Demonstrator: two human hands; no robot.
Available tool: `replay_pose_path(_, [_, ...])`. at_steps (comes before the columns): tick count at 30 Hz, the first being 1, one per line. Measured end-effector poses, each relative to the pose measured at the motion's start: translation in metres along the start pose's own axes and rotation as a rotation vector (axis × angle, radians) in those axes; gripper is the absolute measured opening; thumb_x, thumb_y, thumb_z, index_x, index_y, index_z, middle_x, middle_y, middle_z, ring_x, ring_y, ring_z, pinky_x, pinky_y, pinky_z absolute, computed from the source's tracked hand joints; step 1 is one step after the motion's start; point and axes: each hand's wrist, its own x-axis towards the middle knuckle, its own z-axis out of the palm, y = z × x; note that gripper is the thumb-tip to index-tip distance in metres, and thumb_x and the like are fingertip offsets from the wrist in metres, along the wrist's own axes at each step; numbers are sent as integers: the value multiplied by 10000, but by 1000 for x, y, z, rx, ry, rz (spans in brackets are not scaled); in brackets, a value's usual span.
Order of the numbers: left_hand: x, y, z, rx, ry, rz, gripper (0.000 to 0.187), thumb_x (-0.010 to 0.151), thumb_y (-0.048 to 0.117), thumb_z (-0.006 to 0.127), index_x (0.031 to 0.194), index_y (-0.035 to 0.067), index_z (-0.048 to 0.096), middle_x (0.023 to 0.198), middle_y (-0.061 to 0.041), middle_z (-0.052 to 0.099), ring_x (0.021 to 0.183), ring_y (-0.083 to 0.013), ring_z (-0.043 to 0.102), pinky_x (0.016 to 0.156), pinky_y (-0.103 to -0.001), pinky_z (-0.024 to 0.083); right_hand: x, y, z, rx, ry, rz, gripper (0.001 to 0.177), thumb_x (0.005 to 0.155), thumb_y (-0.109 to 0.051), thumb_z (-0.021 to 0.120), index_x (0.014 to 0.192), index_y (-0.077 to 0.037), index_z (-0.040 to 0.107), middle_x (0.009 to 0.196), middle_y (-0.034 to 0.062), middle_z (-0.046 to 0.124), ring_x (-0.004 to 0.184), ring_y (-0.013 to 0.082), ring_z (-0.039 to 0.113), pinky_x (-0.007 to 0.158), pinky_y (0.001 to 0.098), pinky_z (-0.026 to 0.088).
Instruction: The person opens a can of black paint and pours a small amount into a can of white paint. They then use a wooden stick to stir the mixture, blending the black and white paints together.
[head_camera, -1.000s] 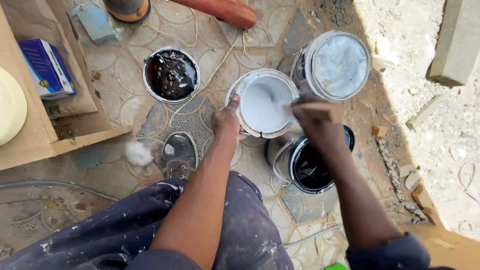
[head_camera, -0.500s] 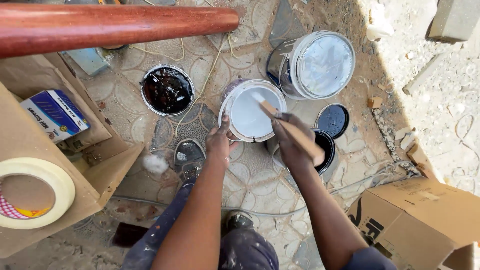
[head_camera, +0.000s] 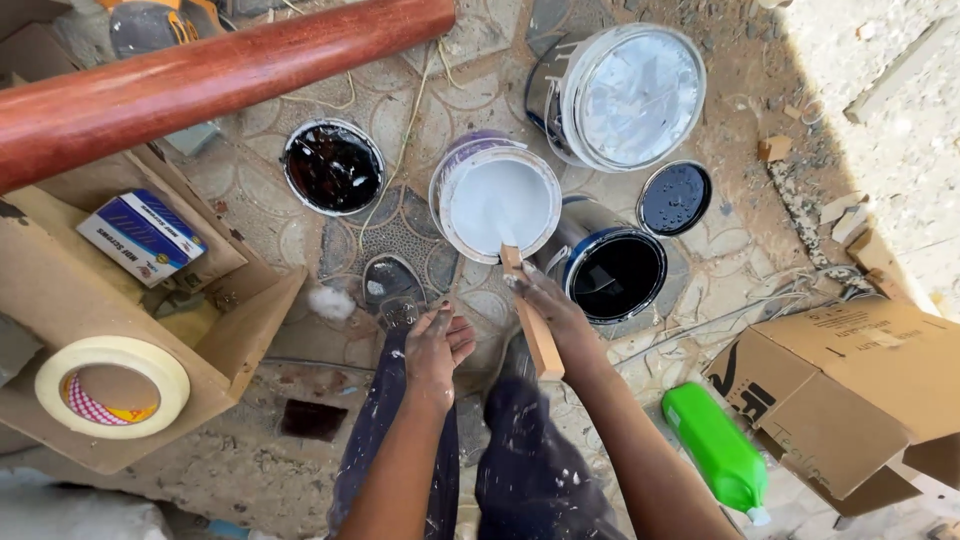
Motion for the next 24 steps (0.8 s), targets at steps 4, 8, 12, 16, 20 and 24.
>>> replay_pose_path(4, [-43,-6,24,-66,79,24,382,964,289,673,1243,35,611,1030,-184,683,928,-292,731,858,-438,597,14,8,-22,-586,-134,-484,406,904,123,599,1309,135,608,1326,422,555,1237,598,525,1103,622,421])
replay_pose_path(8, [-36,-26,46,-84,131,114,417,957,261,677,1289,19,610,1080,-206,696,987,-295,723,883,-422,578,38,23,-50,-713,-289,-399,365,970,113,472,1286,96,653,1321,313,632,1255,503,576,1071,545,485])
replay_pose_path(12, [-52,-1,81,-15,199,170,461,994,265,585,1403,54,550,1253,-190,656,1136,-268,667,999,-426,526,66,45,-68,-475,-216,-62,463,913,27,463,1259,-110,737,1339,121,700,1287,328,616,1078,476,490])
replay_pose_path(16, [-63,8,90,32,42,283,550,1031,247,494,1511,-9,416,1475,-302,487,1414,-452,452,1150,-570,392,69,14,-46,-105,-120,306,240,833,-17,641,1051,-63,731,1011,82,586,894,293,665,827,523,575])
replay_pose_path(20, [-40,4,70,76,-16,331,590,1041,235,461,1571,15,325,1583,-314,329,1486,-502,286,1193,-639,290,70,13,-27,63,-23,526,527,843,-147,786,1264,35,525,929,306,665,725,539,710,608,742,576])
replay_pose_path(24, [-23,27,61,163,-146,456,646,1091,275,413,1620,1,163,1641,-340,147,1508,-540,132,1219,-670,211,69,57,-27,-885,-98,299,1045,757,-390,824,1593,-133,252,1387,253,589,1293,412,576,1145,514,442])
